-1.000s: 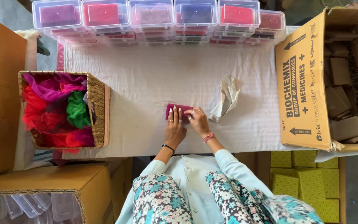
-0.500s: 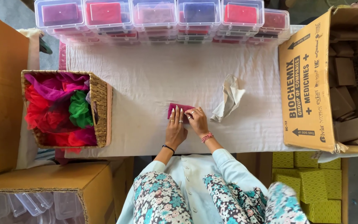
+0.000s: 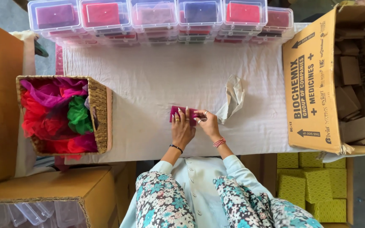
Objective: The person wipes a small brown rectangular box with a white cloth, then wraps the box in a square of pink organza fabric, folding the fabric over the box and tucking the sides. The wrapped box is set on the table and a clear plastic container is wiped with the cloth.
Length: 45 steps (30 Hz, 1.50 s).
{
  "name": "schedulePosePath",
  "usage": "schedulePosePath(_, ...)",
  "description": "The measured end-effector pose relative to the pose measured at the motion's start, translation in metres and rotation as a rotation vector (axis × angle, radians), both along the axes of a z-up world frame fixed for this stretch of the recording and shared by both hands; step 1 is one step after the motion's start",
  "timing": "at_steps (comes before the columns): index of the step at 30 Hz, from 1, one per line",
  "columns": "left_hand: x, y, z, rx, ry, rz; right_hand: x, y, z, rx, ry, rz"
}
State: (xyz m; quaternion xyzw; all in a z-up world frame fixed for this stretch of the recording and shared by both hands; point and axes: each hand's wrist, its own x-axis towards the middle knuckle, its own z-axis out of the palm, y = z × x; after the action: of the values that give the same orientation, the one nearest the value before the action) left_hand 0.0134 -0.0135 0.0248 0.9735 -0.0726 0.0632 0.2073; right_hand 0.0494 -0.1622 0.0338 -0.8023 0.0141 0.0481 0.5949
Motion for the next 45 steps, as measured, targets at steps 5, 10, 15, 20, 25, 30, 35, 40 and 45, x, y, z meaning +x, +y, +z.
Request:
schedulePosePath(5,-0.009,0.006,-0.006,0.023,-0.066,-0.021,0.0,0.006,0.004,-0.074,-0.037,0.02)
schedulePosePath(10,-0.013,0.009,-0.016,-0.029,-0.09,-0.029,0.006,0.021,0.01,-0.265,-0.389,0.096)
schedulePosePath(15,-0.019,0.011,-0.012,-0.085,-0.092,-0.036,0.005,0.027,0.017,-0.374,-0.521,0.099)
schedulePosePath(20,-0.022,0.008,-0.006,-0.108,-0.081,-0.028,-0.001,0.029,0.001,-0.36,-0.43,0.018)
schedulePosePath(25,-0.024,0.007,-0.006,-0.09,-0.061,-0.033,-0.007,0.028,-0.001,-0.447,-0.531,0.059)
schedulePosePath(30,-0.021,0.01,-0.015,-0.044,-0.067,-0.047,-0.015,0.027,-0.001,-0.568,-0.613,0.129)
schedulePosePath(35,-0.02,0.023,-0.018,-0.031,-0.074,-0.122,-0.024,0.021,0.019,-0.742,-0.675,0.314)
schedulePosePath(40,-0.013,0.04,0.001,-0.006,-0.018,-0.228,-0.021,0.009,-0.005,-0.789,-0.673,0.418)
schedulePosePath(45,-0.008,0.045,0.001,-0.01,-0.074,-0.268,-0.01,0.01,-0.005,-0.802,-0.673,0.436)
